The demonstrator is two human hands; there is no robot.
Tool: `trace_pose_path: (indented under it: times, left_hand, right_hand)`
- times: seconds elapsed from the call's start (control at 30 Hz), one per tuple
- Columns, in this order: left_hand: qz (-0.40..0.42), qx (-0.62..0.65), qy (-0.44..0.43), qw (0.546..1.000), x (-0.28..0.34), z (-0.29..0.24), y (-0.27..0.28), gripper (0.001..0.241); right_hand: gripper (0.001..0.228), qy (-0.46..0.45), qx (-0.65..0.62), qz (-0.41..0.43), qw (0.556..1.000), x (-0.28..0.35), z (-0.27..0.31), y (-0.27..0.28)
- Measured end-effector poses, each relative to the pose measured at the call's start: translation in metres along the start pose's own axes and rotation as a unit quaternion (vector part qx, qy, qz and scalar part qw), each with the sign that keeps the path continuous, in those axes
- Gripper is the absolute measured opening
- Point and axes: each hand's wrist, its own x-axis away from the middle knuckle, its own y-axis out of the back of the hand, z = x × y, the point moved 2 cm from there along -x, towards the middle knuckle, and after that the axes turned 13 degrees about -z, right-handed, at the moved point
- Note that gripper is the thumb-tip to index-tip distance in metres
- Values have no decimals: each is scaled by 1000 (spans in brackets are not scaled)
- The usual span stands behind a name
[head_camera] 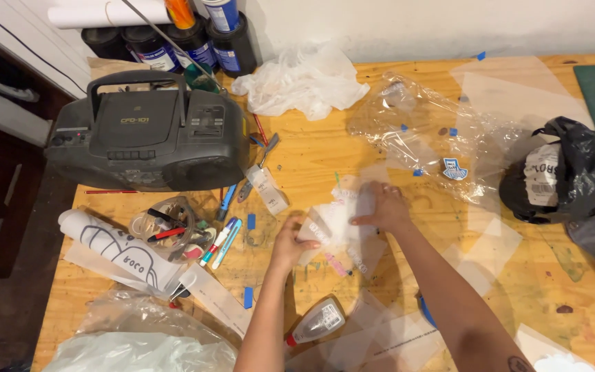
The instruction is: The person uses red-handled scissors to cut out various white sticker shapes from a transparent sheet on a wooden table. After cutting, they place the stickers into a plastic bag and organize other items on the table.
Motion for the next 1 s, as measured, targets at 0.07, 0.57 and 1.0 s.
trace_pose_path:
  times: [0.07,0.57,1.0]
  left_hand:
    - [1,-14,-65,998,-2,20,-23,75]
    - [61,-279,-291,913,24,4,-55,126]
    - [129,-283,-238,920,24,-15,-41,140]
  right_hand:
    - [114,-25,-118,-2,993,0,-8,-13]
    - [74,172,-138,-95,971,26,19,-53]
    - [73,64,-263,-117,956,-6,27,-77]
